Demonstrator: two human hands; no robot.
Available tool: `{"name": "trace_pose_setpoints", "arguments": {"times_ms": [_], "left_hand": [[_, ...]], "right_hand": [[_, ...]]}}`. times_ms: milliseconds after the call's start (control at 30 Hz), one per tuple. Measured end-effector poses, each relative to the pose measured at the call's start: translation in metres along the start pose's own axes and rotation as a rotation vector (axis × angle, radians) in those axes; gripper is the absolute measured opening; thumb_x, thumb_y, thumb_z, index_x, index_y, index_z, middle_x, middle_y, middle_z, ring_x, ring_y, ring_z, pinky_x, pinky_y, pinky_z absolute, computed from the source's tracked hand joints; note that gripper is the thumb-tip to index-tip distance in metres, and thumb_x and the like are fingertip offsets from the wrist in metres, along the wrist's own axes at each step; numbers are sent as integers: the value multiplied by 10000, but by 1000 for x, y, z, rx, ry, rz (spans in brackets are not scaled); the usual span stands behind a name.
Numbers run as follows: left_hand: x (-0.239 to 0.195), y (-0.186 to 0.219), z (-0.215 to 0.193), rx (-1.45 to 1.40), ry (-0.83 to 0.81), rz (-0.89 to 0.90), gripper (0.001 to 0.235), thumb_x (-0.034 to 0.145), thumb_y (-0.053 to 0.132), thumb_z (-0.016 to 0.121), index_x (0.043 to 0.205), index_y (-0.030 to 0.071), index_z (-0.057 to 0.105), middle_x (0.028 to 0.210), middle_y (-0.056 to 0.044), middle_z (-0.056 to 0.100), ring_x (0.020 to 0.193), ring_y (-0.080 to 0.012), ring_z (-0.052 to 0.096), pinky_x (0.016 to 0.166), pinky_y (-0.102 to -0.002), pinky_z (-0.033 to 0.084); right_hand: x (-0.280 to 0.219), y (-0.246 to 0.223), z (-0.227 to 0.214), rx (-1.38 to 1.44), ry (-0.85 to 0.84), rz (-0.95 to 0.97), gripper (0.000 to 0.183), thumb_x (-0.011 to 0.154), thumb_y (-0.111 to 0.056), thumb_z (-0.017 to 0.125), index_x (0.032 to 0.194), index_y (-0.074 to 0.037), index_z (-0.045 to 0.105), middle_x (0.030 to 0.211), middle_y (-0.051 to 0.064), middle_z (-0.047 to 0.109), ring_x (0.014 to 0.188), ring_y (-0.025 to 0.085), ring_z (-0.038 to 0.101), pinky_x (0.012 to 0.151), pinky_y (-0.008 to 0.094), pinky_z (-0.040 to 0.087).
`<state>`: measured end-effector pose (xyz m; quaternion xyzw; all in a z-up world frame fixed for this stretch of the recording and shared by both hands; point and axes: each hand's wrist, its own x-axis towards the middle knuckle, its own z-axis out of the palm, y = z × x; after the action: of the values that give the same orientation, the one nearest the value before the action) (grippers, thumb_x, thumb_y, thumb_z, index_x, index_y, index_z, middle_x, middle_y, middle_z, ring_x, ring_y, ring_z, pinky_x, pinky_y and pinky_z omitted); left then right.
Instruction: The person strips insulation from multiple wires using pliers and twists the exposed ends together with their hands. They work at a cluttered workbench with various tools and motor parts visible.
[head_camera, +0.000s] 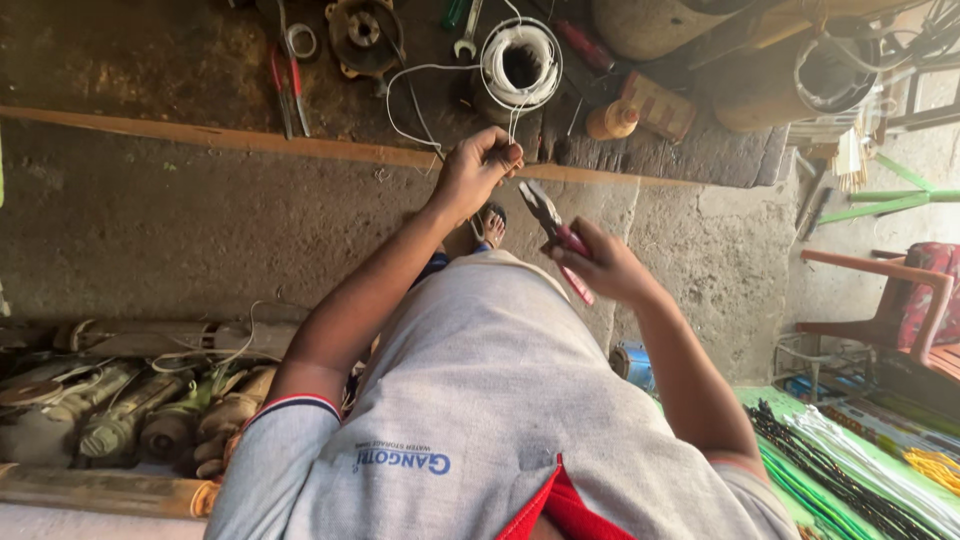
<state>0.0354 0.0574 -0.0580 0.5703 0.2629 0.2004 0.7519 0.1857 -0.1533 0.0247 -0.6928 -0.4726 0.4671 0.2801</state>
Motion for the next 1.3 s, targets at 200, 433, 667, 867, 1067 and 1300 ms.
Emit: {"name": "trace_pose_setpoints", "arguments": {"times_ms": [200, 433, 667, 867, 1067, 1300], "left_hand": [[-3, 15, -1, 115, -4, -1, 267, 1050, 320, 631, 964, 67, 638, 814, 30, 667, 745, -53, 617, 666, -241, 508], [-5, 23, 3, 292, 44, 46, 306, 1027, 356, 656, 949, 61, 639, 746, 24, 659, 709, -68, 627, 670, -262, 514], [-4, 13, 9, 282, 65, 64, 306, 983, 370, 687, 922, 71, 659, 750, 27, 668, 699, -62, 639, 650, -266, 517], [-5, 14, 7, 210, 24, 24, 227, 1001, 286, 672, 952, 66, 653, 771, 32, 675, 702, -56, 635, 660, -257, 530], [-5, 26, 6, 221, 37, 53, 202, 1038, 232, 647, 966, 45, 622, 746, 20, 643, 695, -67, 607, 666, -262, 508], [-7, 22, 8, 266, 69, 57, 246, 1033, 264, 672, 933, 43, 624, 737, 12, 647, 685, -72, 607, 649, -259, 505]], "right_hand": [[-6, -26, 18, -409, 341, -25, 228, 1013, -217, 667, 1087, -20, 581, 984, 180, 720, 813, 388, 715, 663, 461, 551], [7, -43, 19, -556, 381, -117, 211, 1035, -186, 660, 1047, -3, 555, 899, 172, 656, 715, 340, 677, 621, 448, 534], [27, -3, 7, 573, -103, 454, 254, 1006, -317, 544, 1074, -75, 577, 874, 96, 702, 719, 204, 715, 664, 377, 624], [11, 17, -8, 149, -114, 44, 317, 1057, -351, 630, 1137, -45, 609, 1039, 95, 781, 938, 228, 737, 810, 397, 563], [1, -19, 6, -426, 305, -85, 286, 1004, -273, 665, 1127, -18, 622, 984, 183, 703, 799, 360, 705, 650, 443, 551], [9, -23, 15, -459, 308, -52, 257, 1018, -246, 678, 1041, -2, 600, 922, 180, 673, 748, 345, 694, 644, 445, 544]]}}
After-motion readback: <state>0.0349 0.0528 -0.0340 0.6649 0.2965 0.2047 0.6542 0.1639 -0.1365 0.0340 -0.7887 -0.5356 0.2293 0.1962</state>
